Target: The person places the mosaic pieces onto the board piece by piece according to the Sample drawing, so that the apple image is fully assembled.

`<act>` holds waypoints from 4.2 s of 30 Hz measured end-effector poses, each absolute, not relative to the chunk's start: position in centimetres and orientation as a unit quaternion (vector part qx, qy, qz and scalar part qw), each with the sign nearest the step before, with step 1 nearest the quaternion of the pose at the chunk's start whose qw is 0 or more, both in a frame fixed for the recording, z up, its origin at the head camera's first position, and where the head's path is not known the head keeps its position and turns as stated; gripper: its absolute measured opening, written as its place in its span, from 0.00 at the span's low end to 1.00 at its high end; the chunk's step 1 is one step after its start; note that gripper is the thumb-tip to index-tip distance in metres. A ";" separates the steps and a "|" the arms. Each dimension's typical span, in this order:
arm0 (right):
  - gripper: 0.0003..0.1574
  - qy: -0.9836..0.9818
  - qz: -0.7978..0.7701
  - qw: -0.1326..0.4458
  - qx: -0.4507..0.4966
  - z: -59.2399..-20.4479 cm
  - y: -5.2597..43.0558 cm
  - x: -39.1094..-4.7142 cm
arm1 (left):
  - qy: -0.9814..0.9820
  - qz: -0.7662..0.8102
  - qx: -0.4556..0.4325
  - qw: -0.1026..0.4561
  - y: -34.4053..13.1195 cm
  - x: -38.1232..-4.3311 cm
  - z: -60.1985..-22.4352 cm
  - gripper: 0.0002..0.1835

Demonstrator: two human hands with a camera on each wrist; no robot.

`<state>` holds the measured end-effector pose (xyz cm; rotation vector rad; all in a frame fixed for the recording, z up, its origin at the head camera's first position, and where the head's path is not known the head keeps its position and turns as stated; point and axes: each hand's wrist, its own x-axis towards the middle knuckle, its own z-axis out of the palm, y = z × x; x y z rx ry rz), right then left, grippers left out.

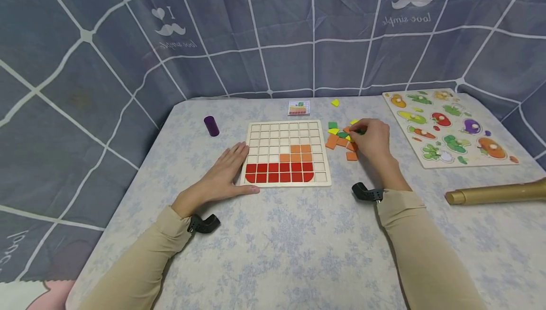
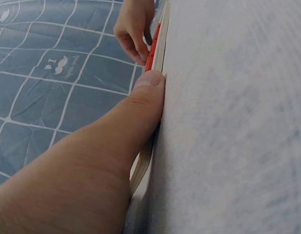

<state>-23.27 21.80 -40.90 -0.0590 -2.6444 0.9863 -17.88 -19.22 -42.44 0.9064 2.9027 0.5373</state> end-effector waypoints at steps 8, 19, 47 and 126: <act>0.21 -0.932 0.344 0.109 0.023 -40.8 22.4 -23.7 | 0.940 0.174 0.292 0.031 -19.1 -17.7 -42.3 0.66; 0.18 -0.940 0.333 0.072 0.021 -40.1 22.6 -23.5 | 0.940 0.172 0.292 0.032 -19.1 -17.8 -42.4 0.66; 0.13 -0.904 0.410 0.108 0.060 -38.9 20.1 -23.0 | 0.940 0.173 0.292 0.030 -19.2 -17.7 -42.3 0.67; 0.15 -0.941 0.328 0.008 0.089 -38.3 19.2 -22.7 | 0.941 0.171 0.291 0.034 -19.2 -17.7 -42.3 0.67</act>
